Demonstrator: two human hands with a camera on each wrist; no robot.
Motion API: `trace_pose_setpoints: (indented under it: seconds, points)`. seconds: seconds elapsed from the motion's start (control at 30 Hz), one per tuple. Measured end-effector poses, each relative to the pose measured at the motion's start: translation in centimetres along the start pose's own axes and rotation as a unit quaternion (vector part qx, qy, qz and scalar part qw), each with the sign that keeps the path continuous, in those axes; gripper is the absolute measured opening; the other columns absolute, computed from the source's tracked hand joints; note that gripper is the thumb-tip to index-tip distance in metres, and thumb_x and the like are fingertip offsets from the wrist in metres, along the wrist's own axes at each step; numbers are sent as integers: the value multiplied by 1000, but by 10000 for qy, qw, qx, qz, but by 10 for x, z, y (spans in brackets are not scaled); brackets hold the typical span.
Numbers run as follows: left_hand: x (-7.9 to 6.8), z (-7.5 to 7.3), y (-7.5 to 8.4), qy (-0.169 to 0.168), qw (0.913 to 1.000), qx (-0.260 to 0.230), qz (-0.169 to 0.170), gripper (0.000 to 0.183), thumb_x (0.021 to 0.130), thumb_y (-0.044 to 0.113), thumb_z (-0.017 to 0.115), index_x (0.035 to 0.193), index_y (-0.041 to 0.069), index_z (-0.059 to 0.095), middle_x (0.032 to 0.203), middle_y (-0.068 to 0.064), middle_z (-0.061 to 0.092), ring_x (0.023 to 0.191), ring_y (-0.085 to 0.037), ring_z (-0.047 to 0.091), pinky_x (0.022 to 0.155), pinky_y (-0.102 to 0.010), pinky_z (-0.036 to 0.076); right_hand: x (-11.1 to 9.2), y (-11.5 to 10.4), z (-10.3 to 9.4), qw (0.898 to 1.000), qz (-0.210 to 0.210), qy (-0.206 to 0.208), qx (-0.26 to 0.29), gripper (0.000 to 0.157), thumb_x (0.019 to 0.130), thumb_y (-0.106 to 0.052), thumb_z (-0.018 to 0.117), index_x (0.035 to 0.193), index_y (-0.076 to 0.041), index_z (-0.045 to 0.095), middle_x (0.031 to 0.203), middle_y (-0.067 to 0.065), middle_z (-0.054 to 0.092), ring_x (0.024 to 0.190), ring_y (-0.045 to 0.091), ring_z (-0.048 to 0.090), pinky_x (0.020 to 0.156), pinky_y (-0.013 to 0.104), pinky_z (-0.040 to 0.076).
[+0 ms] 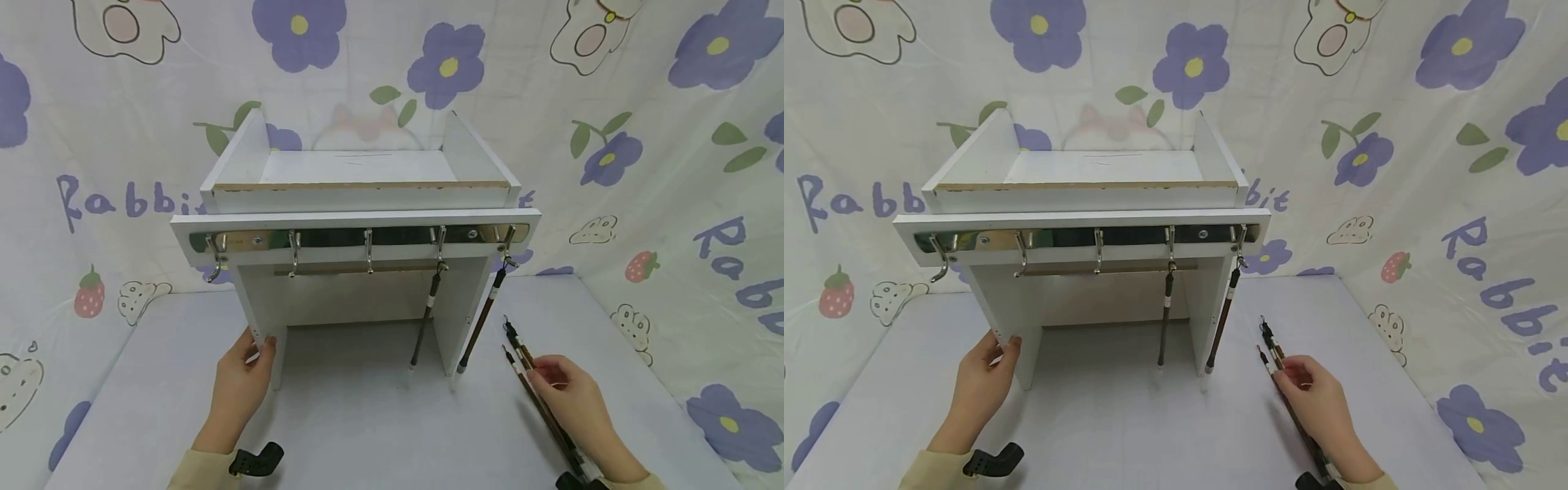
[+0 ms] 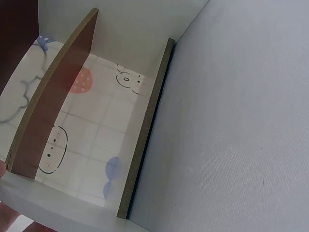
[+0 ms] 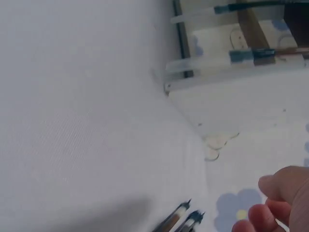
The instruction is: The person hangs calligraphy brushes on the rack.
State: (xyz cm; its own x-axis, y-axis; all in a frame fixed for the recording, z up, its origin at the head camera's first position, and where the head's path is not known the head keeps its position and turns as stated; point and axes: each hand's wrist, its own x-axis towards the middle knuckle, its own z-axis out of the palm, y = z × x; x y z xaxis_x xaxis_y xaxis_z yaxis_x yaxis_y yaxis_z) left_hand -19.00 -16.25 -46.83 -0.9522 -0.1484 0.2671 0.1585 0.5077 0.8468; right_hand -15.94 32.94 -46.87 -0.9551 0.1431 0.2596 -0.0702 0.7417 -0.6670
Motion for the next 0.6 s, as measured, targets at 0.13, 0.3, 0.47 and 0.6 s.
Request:
trace_pose_setpoints:
  seconds: [0.13, 0.3, 0.47, 0.6]
  points:
    - [0, 0, -1, 33, 10000, 17, 34, 50, 101, 40, 49, 144, 14, 47, 136, -16, 53, 116, -35, 57, 89, -47, 51, 2, 11, -2, 9986, 415, -201, -276, 27, 92, -23, 68, 110, -3, 65, 91, 4, 66, 84, 18, 61, 69, 26, 51]
    - [1, 1, -1, 44, 10000, -24, 38, 49, 101, 39, 49, 143, 13, 47, 135, -17, 54, 116, -36, 57, 88, -48, 51, 4, 26, -3, 9946, 850, -430, -402, 31, 94, -24, 65, 114, -1, 63, 96, 9, 65, 88, 23, 60, 67, 31, 50]
    - [1, 1, -1, 32, 10000, -37, 2, 50, 101, 39, 49, 143, 13, 47, 136, -18, 53, 117, -36, 57, 88, -48, 52, 5, 38, -1, 9926, 987, -547, -439, 31, 93, -21, 64, 115, 2, 61, 96, 11, 64, 87, 25, 60, 65, 32, 50]
    - [1, 0, -1, 13, 10000, -51, -23, 50, 101, 39, 49, 143, 13, 47, 136, -17, 53, 117, -36, 56, 88, -48, 51, 6, 45, 1, 9927, 954, -546, -497, 31, 92, -19, 64, 114, 3, 61, 95, 10, 64, 87, 26, 61, 68, 34, 50]
